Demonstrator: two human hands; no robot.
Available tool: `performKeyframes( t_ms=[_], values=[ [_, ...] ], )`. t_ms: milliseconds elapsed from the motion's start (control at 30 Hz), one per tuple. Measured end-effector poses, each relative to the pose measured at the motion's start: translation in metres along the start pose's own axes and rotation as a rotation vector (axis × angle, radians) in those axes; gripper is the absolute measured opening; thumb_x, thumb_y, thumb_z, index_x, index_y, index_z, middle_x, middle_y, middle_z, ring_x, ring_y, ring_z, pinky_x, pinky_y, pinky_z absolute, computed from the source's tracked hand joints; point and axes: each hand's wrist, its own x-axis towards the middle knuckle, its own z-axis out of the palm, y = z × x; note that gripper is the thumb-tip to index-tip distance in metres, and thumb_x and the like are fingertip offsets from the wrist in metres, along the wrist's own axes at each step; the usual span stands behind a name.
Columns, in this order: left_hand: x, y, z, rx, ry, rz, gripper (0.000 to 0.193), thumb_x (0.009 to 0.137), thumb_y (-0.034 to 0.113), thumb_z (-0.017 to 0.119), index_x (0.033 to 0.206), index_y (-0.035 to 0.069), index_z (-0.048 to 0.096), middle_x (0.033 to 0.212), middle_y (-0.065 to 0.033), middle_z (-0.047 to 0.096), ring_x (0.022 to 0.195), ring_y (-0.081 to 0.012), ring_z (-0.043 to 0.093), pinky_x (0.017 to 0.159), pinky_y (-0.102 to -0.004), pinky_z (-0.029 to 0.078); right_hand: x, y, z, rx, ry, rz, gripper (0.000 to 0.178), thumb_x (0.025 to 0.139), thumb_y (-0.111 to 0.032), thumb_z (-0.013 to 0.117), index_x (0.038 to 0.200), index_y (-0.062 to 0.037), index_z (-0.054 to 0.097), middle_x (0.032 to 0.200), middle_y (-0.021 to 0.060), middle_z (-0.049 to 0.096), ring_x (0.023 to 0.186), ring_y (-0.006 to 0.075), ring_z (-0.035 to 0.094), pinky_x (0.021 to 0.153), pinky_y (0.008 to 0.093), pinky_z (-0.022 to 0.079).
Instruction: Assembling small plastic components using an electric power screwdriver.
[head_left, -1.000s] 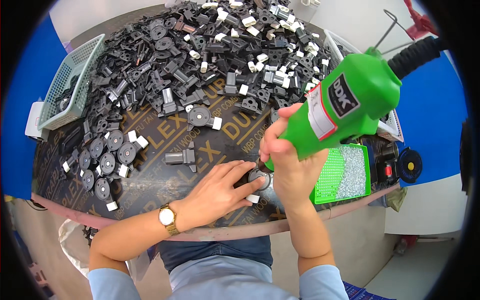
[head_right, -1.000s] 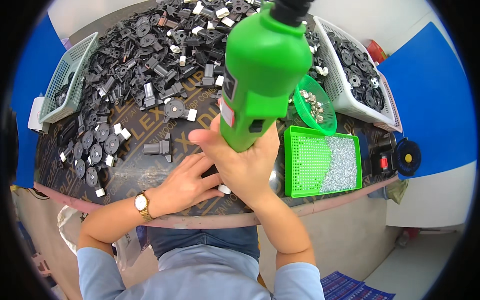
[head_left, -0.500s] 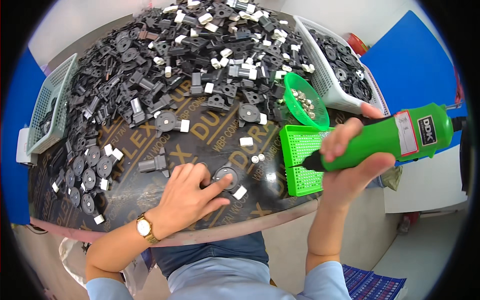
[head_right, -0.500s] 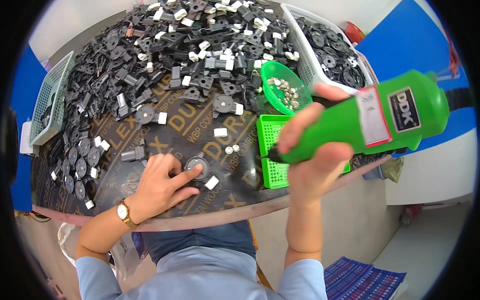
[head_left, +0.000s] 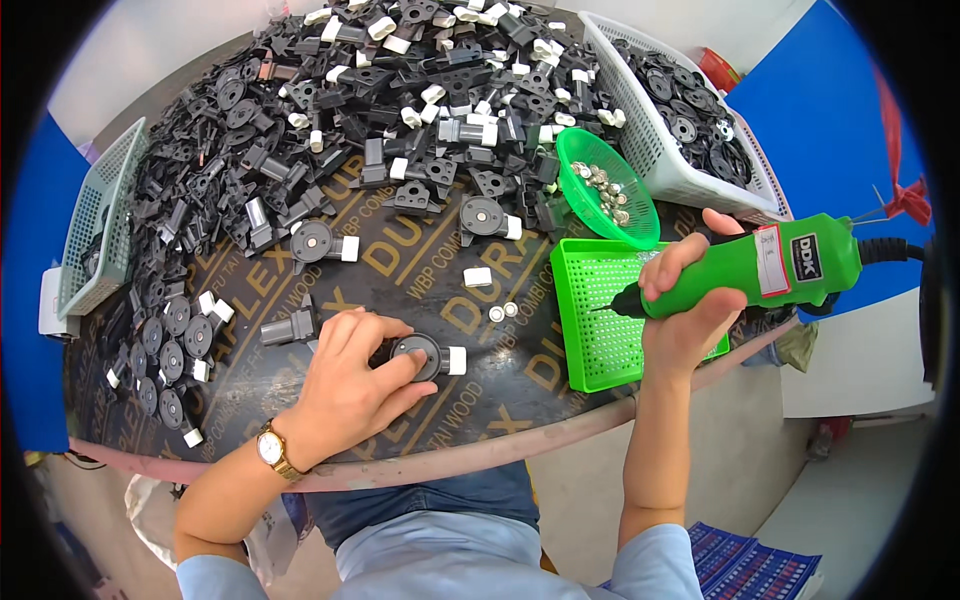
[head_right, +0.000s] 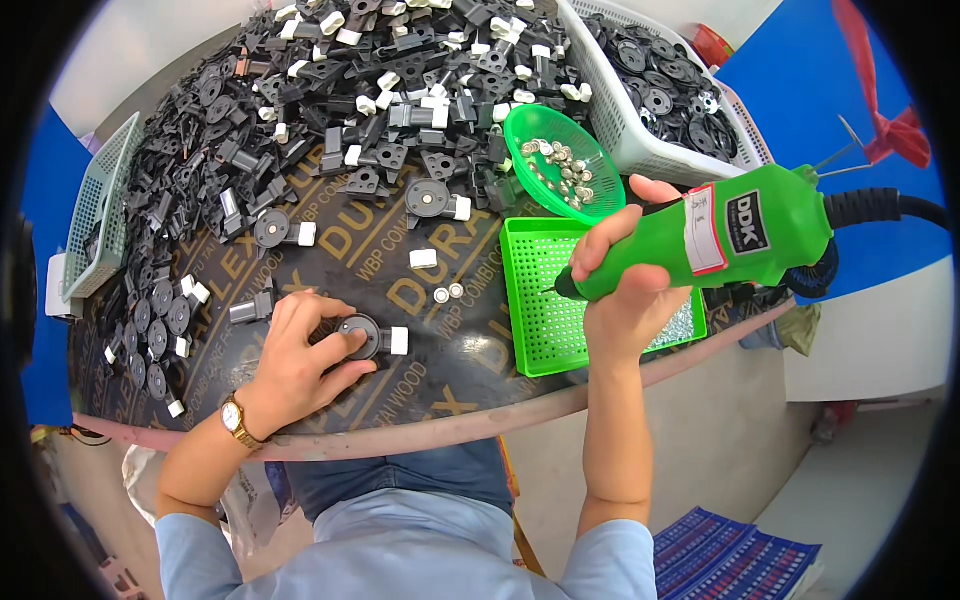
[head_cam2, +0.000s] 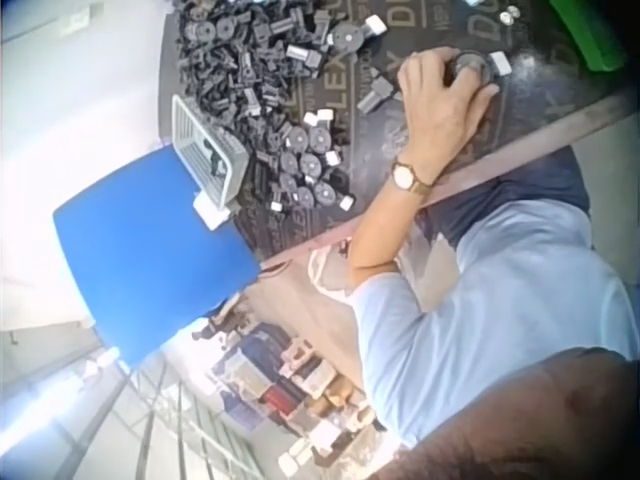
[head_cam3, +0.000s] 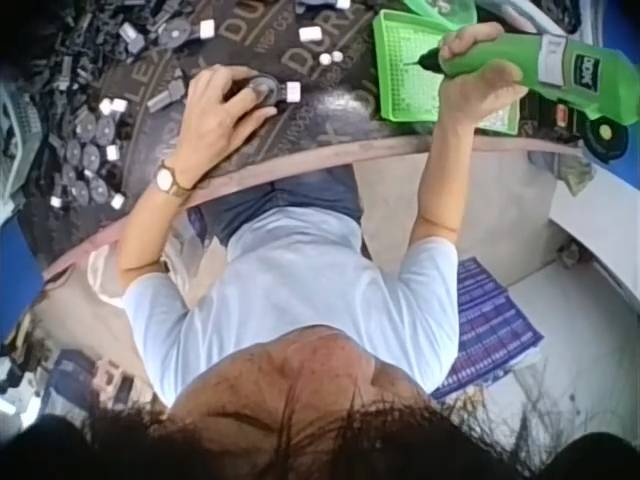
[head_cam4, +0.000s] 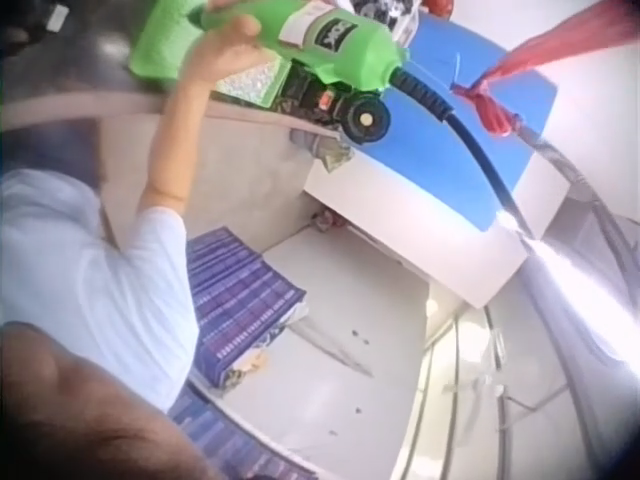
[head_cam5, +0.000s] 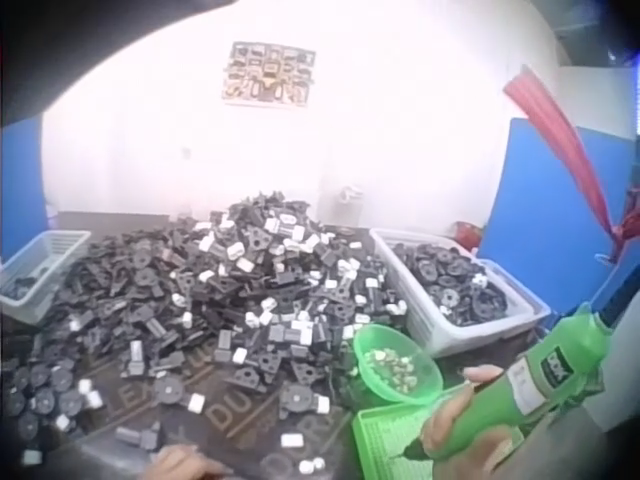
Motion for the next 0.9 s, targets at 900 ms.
performKeyframes(
  t_ms=[900],
  values=[
    [-0.002, -0.007, 0.000, -0.110, -0.017, 0.049, 0.022, 0.075, 0.019, 0.071, 0.089, 0.006, 0.060, 0.107, -0.0112, 0.056, 0.104, -0.0301, 0.053, 0.091, -0.0462, 0.040, 0.001, -0.022, 0.001, -0.066, -0.037, -0.114, 0.084, 0.076, -0.073, 0.048, 0.118, -0.0011, 0.038, 0.062, 0.0009, 0.043, 0.048, 0.0092, 0.040, 0.045, 0.0228, 0.034]
  ],
)
